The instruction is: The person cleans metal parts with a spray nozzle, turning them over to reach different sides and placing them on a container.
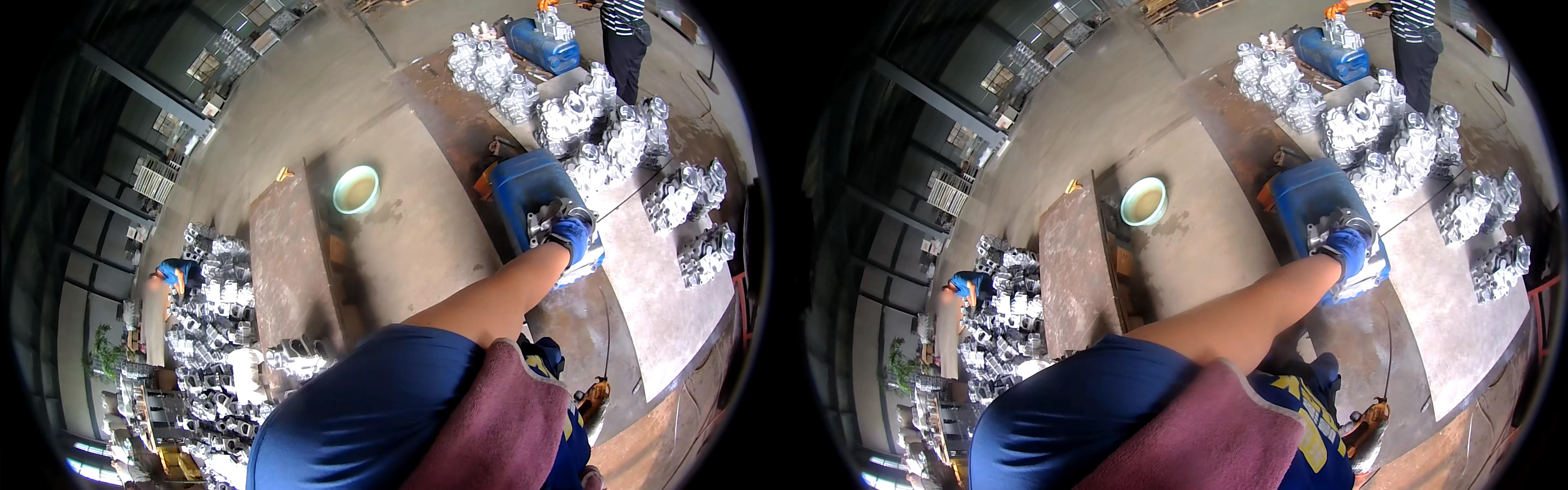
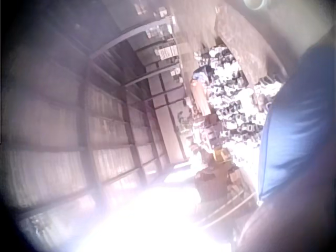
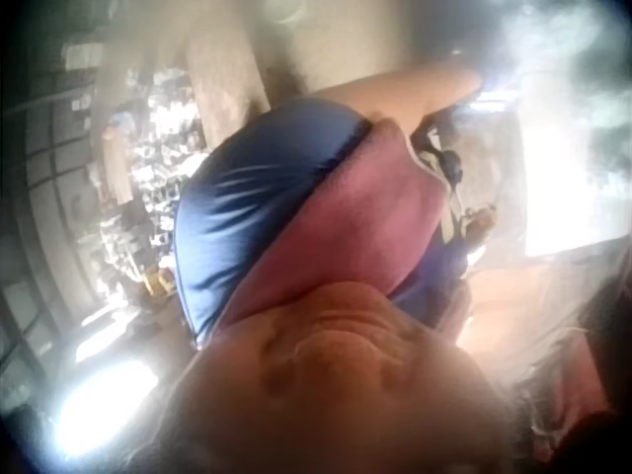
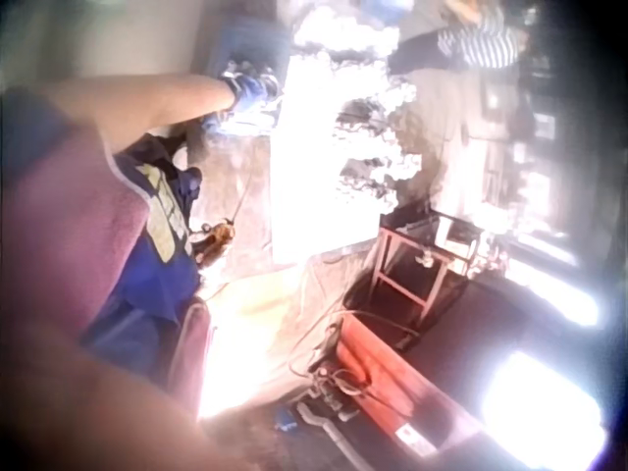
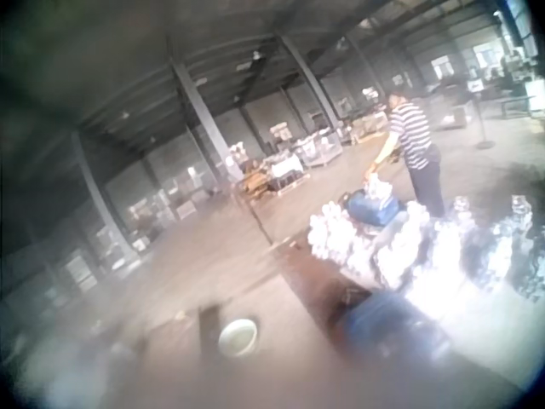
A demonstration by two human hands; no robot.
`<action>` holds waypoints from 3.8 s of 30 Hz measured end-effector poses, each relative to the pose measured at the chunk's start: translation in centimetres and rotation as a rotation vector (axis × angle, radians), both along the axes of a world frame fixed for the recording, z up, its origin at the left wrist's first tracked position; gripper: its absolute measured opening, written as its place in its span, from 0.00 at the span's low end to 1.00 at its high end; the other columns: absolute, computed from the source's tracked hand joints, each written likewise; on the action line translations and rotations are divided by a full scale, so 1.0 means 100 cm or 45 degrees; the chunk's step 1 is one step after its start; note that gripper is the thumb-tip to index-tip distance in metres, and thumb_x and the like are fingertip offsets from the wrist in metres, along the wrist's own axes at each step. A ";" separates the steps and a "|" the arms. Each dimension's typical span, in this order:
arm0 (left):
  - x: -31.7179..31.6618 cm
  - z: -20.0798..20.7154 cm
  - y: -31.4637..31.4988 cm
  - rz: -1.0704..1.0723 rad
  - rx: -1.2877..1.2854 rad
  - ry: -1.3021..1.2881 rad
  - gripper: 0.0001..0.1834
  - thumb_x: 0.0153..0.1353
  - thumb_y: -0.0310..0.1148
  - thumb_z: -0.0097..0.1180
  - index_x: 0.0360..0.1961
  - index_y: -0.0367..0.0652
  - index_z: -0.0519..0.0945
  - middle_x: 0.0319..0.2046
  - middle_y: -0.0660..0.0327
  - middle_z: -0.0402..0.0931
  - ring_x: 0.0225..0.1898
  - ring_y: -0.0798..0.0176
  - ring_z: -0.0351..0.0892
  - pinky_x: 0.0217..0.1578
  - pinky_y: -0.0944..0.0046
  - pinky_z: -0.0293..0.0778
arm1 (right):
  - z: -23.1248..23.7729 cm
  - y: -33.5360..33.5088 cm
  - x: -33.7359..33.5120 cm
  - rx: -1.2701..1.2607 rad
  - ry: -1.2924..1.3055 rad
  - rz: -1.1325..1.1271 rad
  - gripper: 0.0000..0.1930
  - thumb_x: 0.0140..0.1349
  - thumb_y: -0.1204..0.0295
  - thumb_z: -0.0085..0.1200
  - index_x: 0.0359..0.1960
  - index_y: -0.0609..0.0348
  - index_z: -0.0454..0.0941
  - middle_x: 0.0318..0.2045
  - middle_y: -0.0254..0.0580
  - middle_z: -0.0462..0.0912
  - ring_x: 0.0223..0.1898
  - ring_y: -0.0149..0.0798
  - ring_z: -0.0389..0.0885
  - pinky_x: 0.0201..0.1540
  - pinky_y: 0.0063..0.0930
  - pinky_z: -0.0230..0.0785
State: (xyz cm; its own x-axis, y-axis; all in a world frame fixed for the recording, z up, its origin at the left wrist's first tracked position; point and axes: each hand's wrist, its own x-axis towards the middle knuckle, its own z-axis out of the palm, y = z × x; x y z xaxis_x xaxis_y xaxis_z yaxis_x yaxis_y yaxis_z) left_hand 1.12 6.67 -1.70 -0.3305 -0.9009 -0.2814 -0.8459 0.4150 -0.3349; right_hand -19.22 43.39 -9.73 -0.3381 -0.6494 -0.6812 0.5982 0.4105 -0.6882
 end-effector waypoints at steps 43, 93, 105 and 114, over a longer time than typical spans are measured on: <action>0.005 -0.010 0.010 -0.121 0.090 0.421 0.30 0.52 0.49 0.59 0.52 0.42 0.71 0.44 0.43 0.78 0.47 0.42 0.79 0.49 0.47 0.73 | 0.007 0.041 0.033 -0.434 -0.702 0.256 0.21 0.67 0.69 0.52 0.61 0.59 0.67 0.45 0.37 0.80 0.44 0.27 0.79 0.45 0.18 0.73; 0.009 -0.025 0.003 -0.273 0.009 0.245 0.34 0.57 0.56 0.58 0.53 0.37 0.70 0.43 0.40 0.78 0.46 0.39 0.79 0.47 0.49 0.75 | 0.003 0.008 0.052 -0.227 -0.768 0.009 0.21 0.73 0.55 0.38 0.52 0.58 0.73 0.30 0.39 0.81 0.19 0.26 0.77 0.19 0.18 0.73; 0.016 -0.029 0.003 -0.372 -0.036 0.309 0.33 0.56 0.55 0.59 0.48 0.36 0.71 0.38 0.40 0.79 0.43 0.38 0.80 0.44 0.50 0.76 | 0.034 -0.002 0.053 -0.248 -0.900 -0.229 0.20 0.73 0.54 0.38 0.53 0.54 0.72 0.34 0.36 0.80 0.26 0.25 0.78 0.19 0.20 0.72; 0.011 -0.026 0.005 -0.314 0.014 0.331 0.32 0.56 0.52 0.60 0.50 0.34 0.71 0.43 0.40 0.78 0.46 0.39 0.79 0.46 0.51 0.75 | 0.001 -0.017 0.041 -0.278 -0.627 -0.191 0.24 0.71 0.49 0.38 0.52 0.56 0.69 0.27 0.42 0.78 0.14 0.31 0.73 0.15 0.24 0.69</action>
State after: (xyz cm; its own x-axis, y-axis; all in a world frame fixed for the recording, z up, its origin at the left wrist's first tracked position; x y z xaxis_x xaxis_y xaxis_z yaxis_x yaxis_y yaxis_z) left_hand 2.18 7.20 -4.29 -0.5996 -0.7823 -0.1686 -0.7761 0.6199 -0.1159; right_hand -15.07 41.74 -9.68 -0.1136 -0.7623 -0.6372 0.9114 0.1753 -0.3722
